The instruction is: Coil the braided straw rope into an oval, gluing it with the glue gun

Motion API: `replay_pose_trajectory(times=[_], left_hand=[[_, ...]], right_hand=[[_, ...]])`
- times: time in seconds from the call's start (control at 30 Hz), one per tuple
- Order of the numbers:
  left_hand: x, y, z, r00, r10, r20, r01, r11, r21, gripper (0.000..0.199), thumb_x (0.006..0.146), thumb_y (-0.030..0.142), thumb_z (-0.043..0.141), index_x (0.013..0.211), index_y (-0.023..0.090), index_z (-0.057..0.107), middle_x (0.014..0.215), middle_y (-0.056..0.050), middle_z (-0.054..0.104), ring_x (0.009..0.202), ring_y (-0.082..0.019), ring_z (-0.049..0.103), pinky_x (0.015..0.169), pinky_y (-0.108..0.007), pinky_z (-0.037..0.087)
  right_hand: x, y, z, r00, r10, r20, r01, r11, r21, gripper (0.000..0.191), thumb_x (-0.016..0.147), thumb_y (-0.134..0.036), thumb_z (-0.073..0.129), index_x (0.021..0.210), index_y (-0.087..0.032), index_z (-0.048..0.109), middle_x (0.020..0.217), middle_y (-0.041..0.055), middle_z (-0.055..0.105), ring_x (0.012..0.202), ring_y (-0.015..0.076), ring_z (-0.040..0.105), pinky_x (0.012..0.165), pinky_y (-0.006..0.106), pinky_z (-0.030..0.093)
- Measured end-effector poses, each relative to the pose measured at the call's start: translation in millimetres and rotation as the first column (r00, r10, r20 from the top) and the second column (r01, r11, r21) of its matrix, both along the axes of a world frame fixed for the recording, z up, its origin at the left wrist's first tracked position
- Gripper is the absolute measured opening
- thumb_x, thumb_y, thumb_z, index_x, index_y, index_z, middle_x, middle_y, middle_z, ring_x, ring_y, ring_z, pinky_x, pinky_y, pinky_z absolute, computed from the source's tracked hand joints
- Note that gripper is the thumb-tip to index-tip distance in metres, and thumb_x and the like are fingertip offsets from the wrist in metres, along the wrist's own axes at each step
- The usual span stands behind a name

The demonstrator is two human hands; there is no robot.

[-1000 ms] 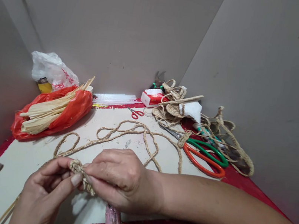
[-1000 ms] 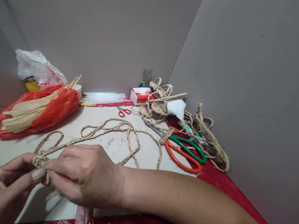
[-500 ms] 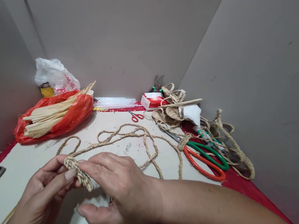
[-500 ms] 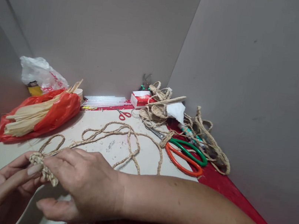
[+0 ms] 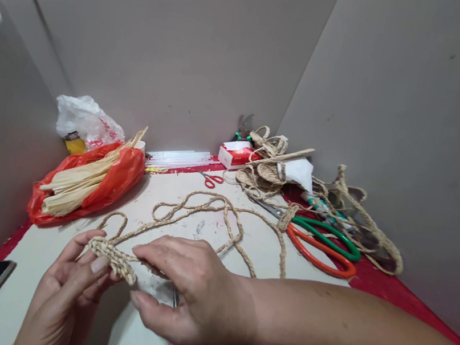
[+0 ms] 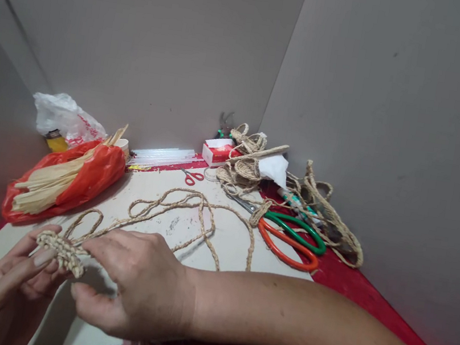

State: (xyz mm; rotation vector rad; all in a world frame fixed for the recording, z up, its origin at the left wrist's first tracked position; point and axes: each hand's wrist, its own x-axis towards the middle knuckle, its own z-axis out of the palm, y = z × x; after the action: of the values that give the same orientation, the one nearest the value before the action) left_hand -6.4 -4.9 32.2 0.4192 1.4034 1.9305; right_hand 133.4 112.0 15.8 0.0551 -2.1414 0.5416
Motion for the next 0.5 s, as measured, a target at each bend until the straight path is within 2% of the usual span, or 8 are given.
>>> replay_pose_trajectory(times=[0.17, 0.3, 0.43, 0.5], left_hand=[[2.3, -0.3, -0.9, 1.000, -0.014, -0.006, 0.014, 0.999, -0.029, 0.048, 0.060, 0.025, 0.086, 0.105, 0.021, 0.070, 0.087, -0.004, 0.073, 0.069, -0.015, 0.066, 0.067, -0.025, 0.057], [3.9, -0.4, -2.8, 1.000, -0.023, 0.008, 0.024, 0.999, -0.045, 0.050, 0.059, 0.024, 0.087, 0.105, 0.022, 0.069, 0.083, -0.003, 0.071, 0.068, -0.015, 0.066, 0.067, -0.024, 0.057], [2.2, 0.2, -4.9, 1.000, 0.010, 0.002, -0.010, 0.999, -0.051, 0.053, 0.056, 0.024, 0.089, 0.106, 0.022, 0.071, 0.102, -0.006, 0.072, 0.074, -0.017, 0.068, 0.072, -0.028, 0.059], [1.8, 0.6, -5.3, 1.000, 0.003, -0.018, -0.003, 1.000, -0.020, 0.058, 0.055, 0.026, 0.089, 0.109, 0.023, 0.070, 0.103, -0.007, 0.073, 0.075, -0.019, 0.070, 0.071, -0.030, 0.060]], right_hand=[[1.1, 0.5, -0.7, 0.996, -0.068, 0.051, 0.066, 0.997, 0.048, 0.023, 0.088, -0.031, 0.058, 0.099, -0.011, 0.061, 0.078, 0.0054, 0.067, 0.069, 0.0154, 0.061, 0.062, 0.026, 0.052], [0.0, 1.4, -1.4, 0.995, -0.083, 0.049, 0.078, 0.993, 0.086, 0.014, 0.088, -0.024, 0.055, 0.093, -0.012, 0.061, 0.075, 0.0039, 0.065, 0.068, 0.0144, 0.059, 0.062, 0.025, 0.049], [0.1, 2.2, 0.4, 0.997, -0.079, 0.001, 0.079, 0.996, 0.044, 0.012, 0.085, -0.018, 0.056, 0.093, -0.012, 0.061, 0.075, 0.0033, 0.065, 0.066, 0.0129, 0.059, 0.062, 0.024, 0.049], [0.7, 2.6, 2.4, 0.997, -0.067, -0.035, 0.067, 0.998, -0.005, 0.013, 0.083, -0.016, 0.057, 0.095, -0.012, 0.061, 0.076, 0.0032, 0.066, 0.066, 0.0119, 0.058, 0.062, 0.023, 0.049]])
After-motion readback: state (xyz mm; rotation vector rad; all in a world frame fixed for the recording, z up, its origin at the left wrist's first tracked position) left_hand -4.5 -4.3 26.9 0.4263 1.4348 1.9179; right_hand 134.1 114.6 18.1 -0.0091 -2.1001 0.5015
